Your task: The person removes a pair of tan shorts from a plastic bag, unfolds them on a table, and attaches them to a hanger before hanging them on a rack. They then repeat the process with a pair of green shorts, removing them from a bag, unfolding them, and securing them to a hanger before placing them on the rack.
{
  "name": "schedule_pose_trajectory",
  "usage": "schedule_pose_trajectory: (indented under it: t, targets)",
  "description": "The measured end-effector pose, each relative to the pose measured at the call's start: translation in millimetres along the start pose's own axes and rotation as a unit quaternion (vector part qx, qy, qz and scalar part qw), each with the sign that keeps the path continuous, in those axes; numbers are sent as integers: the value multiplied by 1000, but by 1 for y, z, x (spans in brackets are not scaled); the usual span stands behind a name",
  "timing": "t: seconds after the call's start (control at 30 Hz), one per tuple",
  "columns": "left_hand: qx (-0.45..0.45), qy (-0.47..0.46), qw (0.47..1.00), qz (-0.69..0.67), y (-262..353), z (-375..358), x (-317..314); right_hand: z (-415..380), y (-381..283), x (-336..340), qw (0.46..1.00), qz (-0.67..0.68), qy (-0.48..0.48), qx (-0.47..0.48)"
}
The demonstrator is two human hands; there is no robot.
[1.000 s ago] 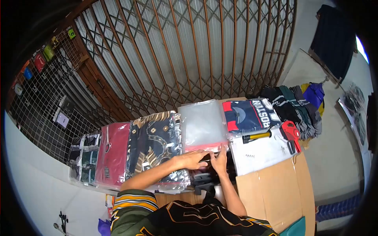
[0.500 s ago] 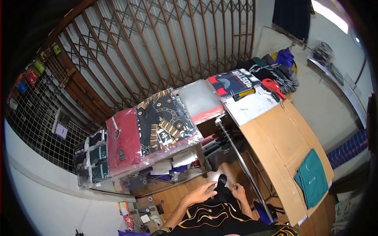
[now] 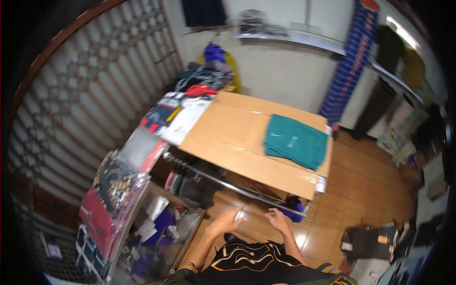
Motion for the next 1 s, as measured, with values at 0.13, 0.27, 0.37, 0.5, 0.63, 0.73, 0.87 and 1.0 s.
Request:
schedule_pose_trajectory:
  t: [0.13, 0.27, 0.37, 0.5, 0.63, 0.73, 0.87, 1.0]
  targets:
    - [-27, -36, 999, -7, 70, 55, -64, -49, 115, 113, 996, 14, 80, -47]
    - [-97, 18, 993, -62, 139, 106, -137, -117, 179, 243, 978, 1, 178, -112]
    - [-122, 108, 986, -41, 170, 150, -173, -147, 242, 328, 958, -10, 259, -124]
    - [-90, 193, 977, 14, 185, 206, -193, -167, 267, 411, 922, 29, 356, -150]
    - [-61, 223, 970, 71, 165, 246, -216, -146, 248, 441, 924, 39, 353, -144]
    - [44, 200, 961, 189, 171, 259, -230, -113, 233, 437, 945, 40, 286, -156]
    - [134, 238, 932, 238, 194, 272, -241, -59, 191, 433, 972, 49, 199, -116]
    - [175, 289, 910, 240, 209, 288, -249, 0, 174, 455, 985, 57, 136, -89]
Point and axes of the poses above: each hand's wrist, its own z-axis towards the middle knuckle, its own x-axis out of the back of the hand, y = z × x, the point moved 3 cm from there along z, towards the middle knuckle, and after that the axes turned 11 degrees about y, right-handed, at the moved point
